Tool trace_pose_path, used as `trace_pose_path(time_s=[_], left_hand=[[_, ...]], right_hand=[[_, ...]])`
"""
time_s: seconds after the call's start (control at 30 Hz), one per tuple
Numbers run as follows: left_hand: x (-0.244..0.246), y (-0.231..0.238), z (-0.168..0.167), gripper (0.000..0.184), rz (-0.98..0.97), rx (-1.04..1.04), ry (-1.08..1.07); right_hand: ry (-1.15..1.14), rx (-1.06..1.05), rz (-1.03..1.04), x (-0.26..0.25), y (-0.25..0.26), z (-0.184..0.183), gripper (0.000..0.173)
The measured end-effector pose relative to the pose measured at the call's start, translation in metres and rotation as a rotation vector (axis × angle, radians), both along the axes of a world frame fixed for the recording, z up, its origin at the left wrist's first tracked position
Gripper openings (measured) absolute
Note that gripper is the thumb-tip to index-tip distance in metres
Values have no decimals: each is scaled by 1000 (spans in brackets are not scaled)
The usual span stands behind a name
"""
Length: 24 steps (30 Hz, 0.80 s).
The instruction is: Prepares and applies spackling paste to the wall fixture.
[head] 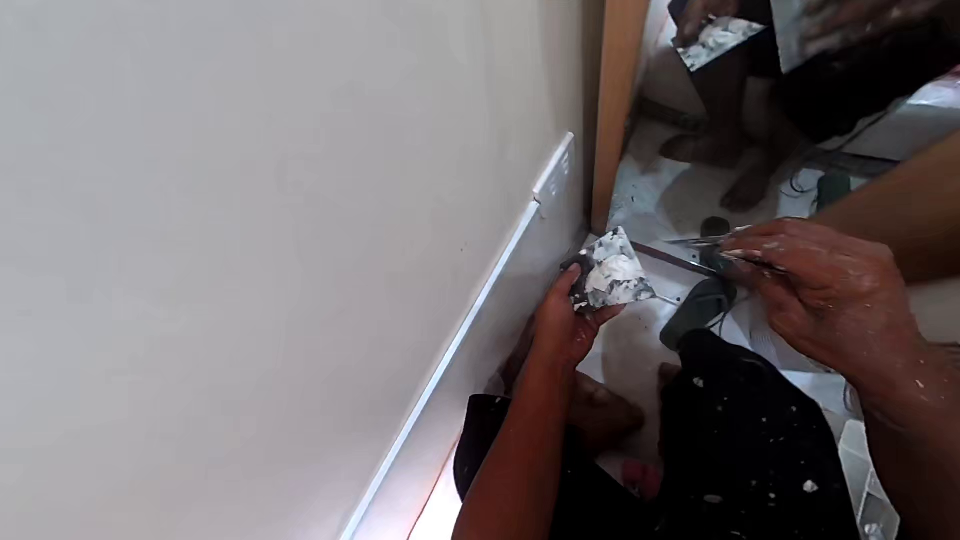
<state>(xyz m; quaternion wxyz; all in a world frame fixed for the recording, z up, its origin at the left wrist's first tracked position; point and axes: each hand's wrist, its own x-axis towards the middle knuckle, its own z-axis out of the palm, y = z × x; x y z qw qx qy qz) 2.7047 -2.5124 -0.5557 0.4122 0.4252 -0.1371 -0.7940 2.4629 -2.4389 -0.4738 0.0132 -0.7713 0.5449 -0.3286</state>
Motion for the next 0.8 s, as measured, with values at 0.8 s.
trace_pose_path(time_s=[0.8], left_hand=[[-14, 14, 29, 33, -72, -211, -174]], right_hand=[[388, -5, 68, 28, 16, -8, 23]])
